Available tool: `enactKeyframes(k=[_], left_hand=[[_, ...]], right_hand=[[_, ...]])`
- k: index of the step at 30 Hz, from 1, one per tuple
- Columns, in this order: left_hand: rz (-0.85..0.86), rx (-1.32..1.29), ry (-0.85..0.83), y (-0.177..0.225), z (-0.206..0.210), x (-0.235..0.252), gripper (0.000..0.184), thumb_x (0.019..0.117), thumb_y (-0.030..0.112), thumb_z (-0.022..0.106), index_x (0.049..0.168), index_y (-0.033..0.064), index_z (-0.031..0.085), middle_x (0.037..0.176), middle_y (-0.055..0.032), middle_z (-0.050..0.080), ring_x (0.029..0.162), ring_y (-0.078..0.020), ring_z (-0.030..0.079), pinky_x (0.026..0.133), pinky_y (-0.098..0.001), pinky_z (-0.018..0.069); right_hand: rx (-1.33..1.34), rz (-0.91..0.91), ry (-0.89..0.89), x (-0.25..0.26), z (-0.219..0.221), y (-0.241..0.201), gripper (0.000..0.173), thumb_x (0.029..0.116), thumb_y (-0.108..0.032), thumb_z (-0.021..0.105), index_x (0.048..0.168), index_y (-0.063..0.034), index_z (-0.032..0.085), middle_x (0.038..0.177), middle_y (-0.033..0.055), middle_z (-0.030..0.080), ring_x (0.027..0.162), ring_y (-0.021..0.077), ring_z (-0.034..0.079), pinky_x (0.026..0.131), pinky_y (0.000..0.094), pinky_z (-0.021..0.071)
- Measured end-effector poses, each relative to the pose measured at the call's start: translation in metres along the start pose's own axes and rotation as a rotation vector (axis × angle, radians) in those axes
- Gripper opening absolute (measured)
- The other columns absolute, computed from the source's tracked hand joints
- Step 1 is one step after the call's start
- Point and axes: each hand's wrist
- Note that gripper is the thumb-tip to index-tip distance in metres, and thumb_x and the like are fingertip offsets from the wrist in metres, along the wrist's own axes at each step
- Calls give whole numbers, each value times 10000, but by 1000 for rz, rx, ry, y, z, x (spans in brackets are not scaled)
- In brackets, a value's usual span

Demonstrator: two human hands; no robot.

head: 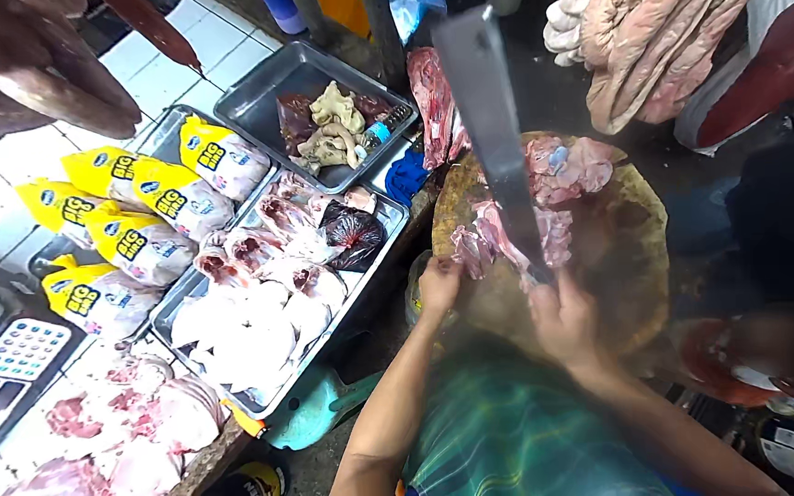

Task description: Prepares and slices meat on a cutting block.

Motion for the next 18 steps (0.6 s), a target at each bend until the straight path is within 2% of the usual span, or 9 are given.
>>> enactKeyframes(k=[1,3,5,7,9,10,12,16,18], left_hand=[[-16,3,14,-4,-7,-4,450,991,371,653,1339,93,594,977,-131,741,803,-271,726,736,-520,612],[-43,38,56,-13,-17,-10,336,982,308,665,1235,90,627,910,-116,727,758,-267,702,696,-512,589],[-2,90,105,-19,-20,-13,224,979,254,649,1132,91,662,894,-102,710,775,-261,686,700,-516,570],[179,151,145,-23,-13,-9,194,998,206,616,1114,64,683,1009,-114,704,920,-256,693,816,-504,582],[462,228,164,-31,1,6,223,1016,175,580,1152,61,713,1173,-111,695,1127,-252,659,990,-469,549],[587,269,152,-36,8,13,240,1024,171,567,1182,78,723,1251,-103,687,1209,-262,625,1051,-470,509],[708,374,99,-39,20,31,273,1050,242,544,1216,126,727,1349,-72,651,1283,-259,577,1097,-483,460],[689,520,127,-57,26,37,297,1035,314,542,1234,219,742,1394,17,640,1319,-234,545,1065,-512,435],[653,495,107,-59,22,32,325,1025,304,558,1294,207,714,1452,23,610,1402,-251,485,1122,-550,385]], right_hand=[[22,-26,29,-3,4,-1,590,1098,-514,353,1082,-5,650,681,23,630,557,78,608,506,298,552],[19,14,12,-22,23,12,574,1097,-493,373,1101,15,643,680,33,631,562,85,614,518,298,564],[-177,275,-222,-51,43,33,510,1082,-428,427,1127,25,656,714,93,666,622,202,667,602,399,590],[-417,652,-636,-54,53,40,614,1085,-555,319,1194,-28,615,918,159,714,909,326,725,819,516,580],[-499,762,-768,-44,53,33,663,1076,-600,274,1201,-41,608,982,165,718,995,343,717,857,540,566],[-499,779,-788,-42,49,28,672,1073,-611,269,1189,-44,610,987,164,716,1005,341,714,860,539,561],[-456,751,-746,-40,39,31,673,1068,-627,270,1151,-58,618,931,155,707,949,330,717,823,528,566],[-365,685,-606,-52,30,44,620,1076,-597,297,1093,-73,630,815,117,676,812,290,706,741,499,566],[-328,677,-571,-52,27,45,613,1078,-587,313,1068,-68,640,790,116,663,783,284,695,724,492,560]])
Point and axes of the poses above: each hand's wrist, its own x-axis towards the middle knuckle, its own z-axis out of the palm, y = z × x
